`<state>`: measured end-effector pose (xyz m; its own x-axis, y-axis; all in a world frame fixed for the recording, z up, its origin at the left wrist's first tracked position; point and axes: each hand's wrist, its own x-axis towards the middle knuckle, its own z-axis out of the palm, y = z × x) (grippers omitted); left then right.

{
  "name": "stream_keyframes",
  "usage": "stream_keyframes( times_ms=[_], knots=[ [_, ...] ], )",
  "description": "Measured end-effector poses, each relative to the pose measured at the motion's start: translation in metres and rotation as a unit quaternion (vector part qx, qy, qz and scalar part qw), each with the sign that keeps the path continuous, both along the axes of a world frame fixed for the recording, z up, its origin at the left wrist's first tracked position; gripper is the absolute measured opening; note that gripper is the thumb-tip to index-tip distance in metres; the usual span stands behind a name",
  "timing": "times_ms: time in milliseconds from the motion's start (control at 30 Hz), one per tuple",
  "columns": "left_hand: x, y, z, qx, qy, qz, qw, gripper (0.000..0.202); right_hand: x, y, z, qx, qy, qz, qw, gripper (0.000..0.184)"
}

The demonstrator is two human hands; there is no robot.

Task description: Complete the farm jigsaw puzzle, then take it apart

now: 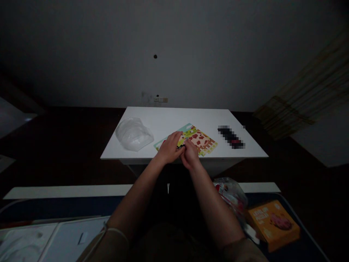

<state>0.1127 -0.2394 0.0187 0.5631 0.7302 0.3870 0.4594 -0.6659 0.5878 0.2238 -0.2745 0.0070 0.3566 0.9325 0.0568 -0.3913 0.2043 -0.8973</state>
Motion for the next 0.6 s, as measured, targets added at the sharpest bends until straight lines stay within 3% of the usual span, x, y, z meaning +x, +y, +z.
stream_keyframes(
  times_ms=[133,300,433,600],
  knots=[
    [-0.007,0.001,-0.002,-0.04,-0.048,-0.026,0.998,0.059,0.005,-0.009,0.002,-0.032,0.073,0.032,0.996,0.018],
    [-0.014,0.001,-0.008,-0.07,-0.106,-0.057,0.99,0.054,0.009,-0.016,0.001,-0.047,0.078,0.062,0.994,0.024],
    [-0.017,-0.001,-0.009,-0.094,-0.141,-0.024,0.985,0.055,0.012,-0.02,0.001,-0.039,0.071,0.111,0.991,0.028],
    [-0.016,-0.001,-0.009,-0.143,-0.173,0.02,0.974,0.056,0.011,-0.021,0.002,-0.049,0.003,0.102,0.994,0.03]
  ],
)
